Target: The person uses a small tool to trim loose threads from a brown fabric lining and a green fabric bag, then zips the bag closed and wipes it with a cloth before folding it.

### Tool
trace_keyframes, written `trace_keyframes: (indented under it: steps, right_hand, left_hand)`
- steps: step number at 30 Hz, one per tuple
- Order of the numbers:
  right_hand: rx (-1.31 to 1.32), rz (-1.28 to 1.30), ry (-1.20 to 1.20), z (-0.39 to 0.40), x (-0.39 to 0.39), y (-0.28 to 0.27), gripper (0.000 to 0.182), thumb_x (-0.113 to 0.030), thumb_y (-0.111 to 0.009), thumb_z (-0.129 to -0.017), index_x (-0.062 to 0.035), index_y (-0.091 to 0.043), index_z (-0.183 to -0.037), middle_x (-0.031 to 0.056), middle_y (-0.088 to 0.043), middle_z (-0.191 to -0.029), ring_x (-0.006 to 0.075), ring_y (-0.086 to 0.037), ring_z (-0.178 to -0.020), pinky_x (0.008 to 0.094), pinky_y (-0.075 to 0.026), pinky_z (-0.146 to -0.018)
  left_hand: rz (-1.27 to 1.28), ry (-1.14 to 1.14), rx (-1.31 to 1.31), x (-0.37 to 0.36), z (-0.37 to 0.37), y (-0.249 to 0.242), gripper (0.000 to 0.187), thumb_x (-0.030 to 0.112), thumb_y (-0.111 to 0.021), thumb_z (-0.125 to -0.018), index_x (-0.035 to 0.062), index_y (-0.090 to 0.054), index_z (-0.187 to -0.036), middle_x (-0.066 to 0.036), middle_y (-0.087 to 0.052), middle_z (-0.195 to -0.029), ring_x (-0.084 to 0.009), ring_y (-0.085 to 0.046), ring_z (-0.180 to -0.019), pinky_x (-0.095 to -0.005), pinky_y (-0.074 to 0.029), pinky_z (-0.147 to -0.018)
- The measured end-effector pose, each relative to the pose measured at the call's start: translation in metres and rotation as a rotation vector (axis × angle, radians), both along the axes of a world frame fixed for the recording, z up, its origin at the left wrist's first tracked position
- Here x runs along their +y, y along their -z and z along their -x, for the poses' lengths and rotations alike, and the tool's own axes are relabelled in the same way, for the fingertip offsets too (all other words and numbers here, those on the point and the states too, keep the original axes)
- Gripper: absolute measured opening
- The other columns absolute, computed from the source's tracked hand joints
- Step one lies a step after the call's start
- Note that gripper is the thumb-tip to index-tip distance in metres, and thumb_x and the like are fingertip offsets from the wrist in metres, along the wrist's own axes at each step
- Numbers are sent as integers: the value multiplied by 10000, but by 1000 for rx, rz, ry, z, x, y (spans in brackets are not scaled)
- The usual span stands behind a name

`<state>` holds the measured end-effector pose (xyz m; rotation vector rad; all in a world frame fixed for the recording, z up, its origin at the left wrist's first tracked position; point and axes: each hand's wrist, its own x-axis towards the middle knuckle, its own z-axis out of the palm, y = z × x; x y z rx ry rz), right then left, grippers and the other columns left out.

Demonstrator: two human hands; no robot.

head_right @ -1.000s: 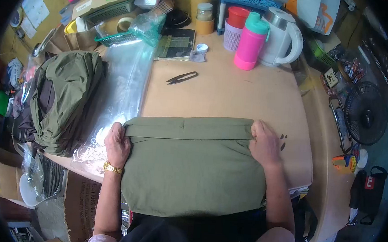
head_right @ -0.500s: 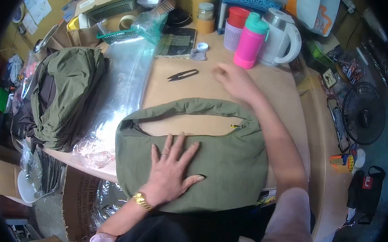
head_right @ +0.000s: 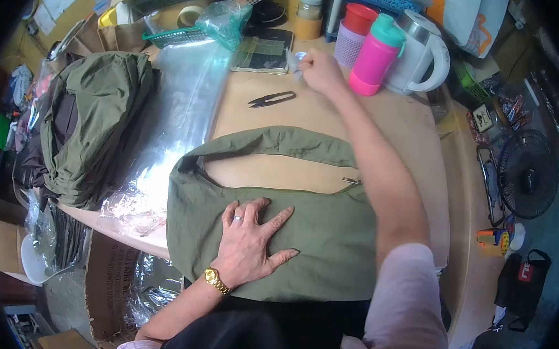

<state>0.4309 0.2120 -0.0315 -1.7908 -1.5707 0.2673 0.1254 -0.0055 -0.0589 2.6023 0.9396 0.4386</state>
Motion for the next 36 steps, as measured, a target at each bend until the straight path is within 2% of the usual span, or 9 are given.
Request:
trace_keyframes:
  steps: [3,5,8,10,11,13,17,33,36]
  right_hand:
    - [287,132,-357,27,-86,-44,74,-53,-675,-873,-21,-615,-845,44,-639,-748,87,-620,-762,281,-495,-662]
    - [686,237,-465,58,-151,-47,71,5,-687,-851,-11,-618,-859,21,-641,-821,72,-619,-773,270,-494,-662]
    - [611,387,-396,77,-206,-42,114,31,-700,-829,9,-644,-926,51,-652,-874,93,-622,-780,276,-499,-686]
    - [87,366,-401,80,-221,-25,179,49,-660,-830,29,-660,-1008,112,-643,-953,177,-647,-820,300,-517,-724]
    - [86,366,-402,81,-223,-7,179,49,-660,-830,29,-660,-1008,112,-643,-953,177,-647,-820,300,-517,-724]
    - [-308,-85,-527,85,-228,28,244,58,-625,-805,34,-669,-1044,157,-619,-1010,284,-644,-887,350,-524,-746]
    - [-565,-61,-537,99,-237,10,225,-17,-642,-747,-16,-680,-969,133,-584,-952,295,-595,-911,396,-476,-793]
    - [-586,-86,-603,111,-203,21,162,-40,-650,-723,-55,-657,-884,98,-554,-836,292,-575,-868,416,-455,-789]
    - [-441,-147,-600,114,-192,33,129,-53,-619,-755,-53,-655,-879,107,-560,-856,316,-575,-877,413,-458,-794]
  left_hand:
    - [24,7,26,-2,0,4,763,647,-605,-852,186,-505,-1452,-196,-455,-1344,-351,-444,-1286,-644,-213,-1135]
    - [0,2,51,-8,-1,6,769,651,-583,-866,181,-484,-1467,-206,-435,-1394,-356,-414,-1334,-651,-195,-1143]
    - [-5,4,94,-10,0,6,778,659,-548,-885,181,-449,-1491,-219,-392,-1477,-366,-351,-1412,-665,-168,-1152]
    - [10,11,111,-9,0,6,781,663,-536,-891,186,-434,-1501,-221,-370,-1510,-371,-318,-1443,-671,-160,-1154]
    - [8,12,97,-8,1,6,780,662,-540,-888,182,-441,-1496,-220,-376,-1505,-367,-326,-1436,-672,-164,-1152]
    - [8,10,84,-9,2,7,780,662,-545,-886,179,-448,-1491,-219,-381,-1499,-363,-334,-1430,-673,-168,-1150]
    - [1,3,55,-8,3,11,763,645,-561,-885,180,-462,-1481,-218,-390,-1490,-356,-332,-1428,-684,-174,-1142]
    - [-42,-5,56,-9,5,11,748,639,-576,-880,166,-489,-1453,-217,-398,-1469,-364,-349,-1415,-673,-190,-1142]
    - [-30,-33,58,-9,5,10,758,650,-577,-873,167,-494,-1452,-215,-403,-1464,-364,-350,-1413,-669,-185,-1145]
